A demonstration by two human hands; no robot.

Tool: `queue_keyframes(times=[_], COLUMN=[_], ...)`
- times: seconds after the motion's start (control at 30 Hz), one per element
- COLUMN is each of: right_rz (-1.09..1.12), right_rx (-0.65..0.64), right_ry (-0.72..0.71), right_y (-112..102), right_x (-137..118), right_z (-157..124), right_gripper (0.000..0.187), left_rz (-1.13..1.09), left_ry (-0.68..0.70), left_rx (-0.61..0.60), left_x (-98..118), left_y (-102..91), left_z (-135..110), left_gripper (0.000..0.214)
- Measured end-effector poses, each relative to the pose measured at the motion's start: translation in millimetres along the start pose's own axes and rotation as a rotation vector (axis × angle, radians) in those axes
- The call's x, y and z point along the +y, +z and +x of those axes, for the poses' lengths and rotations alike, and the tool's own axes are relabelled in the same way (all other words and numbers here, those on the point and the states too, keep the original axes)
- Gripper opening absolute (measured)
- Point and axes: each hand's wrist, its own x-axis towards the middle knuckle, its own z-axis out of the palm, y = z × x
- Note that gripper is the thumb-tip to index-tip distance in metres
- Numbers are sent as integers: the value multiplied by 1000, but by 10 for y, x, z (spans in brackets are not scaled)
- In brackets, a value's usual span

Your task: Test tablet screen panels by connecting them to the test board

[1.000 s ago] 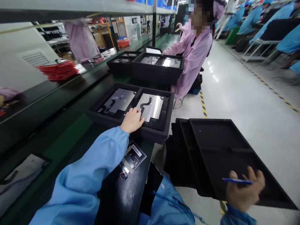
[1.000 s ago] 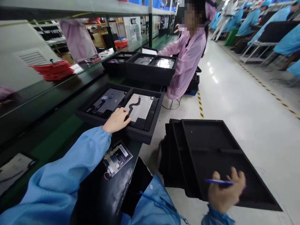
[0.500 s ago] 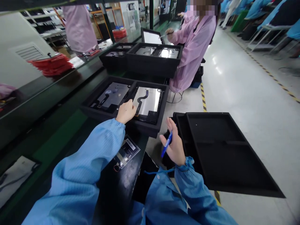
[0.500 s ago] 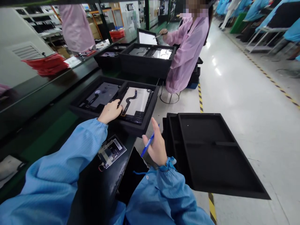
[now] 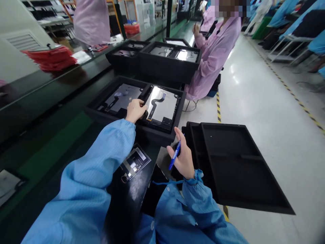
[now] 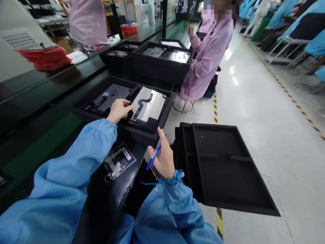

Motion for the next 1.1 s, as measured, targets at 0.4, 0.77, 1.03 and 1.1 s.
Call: queue_keyframes(times=[0.4, 0.77, 1.03, 1.1], right_rz=[-7, -1, 43, 47], right_rx=[-31, 4, 21, 22], right_ry=[11, 10, 5, -1], right_y=[-31, -32, -70, -72], right_x=[-83, -78, -66, -58], right_z=[13, 25, 40, 39], right_gripper=[65, 62, 55, 54], left_rz=[-213, -297, -626, -764], left_ry=[-42, -88, -45, -134], left_rx=[-7, 0, 200, 273], left_x=[16, -101, -317, -700], left_y=[-87, -170, -871, -1040], left_z=[78, 197, -435, -877], left_gripper=[26, 17, 46, 46])
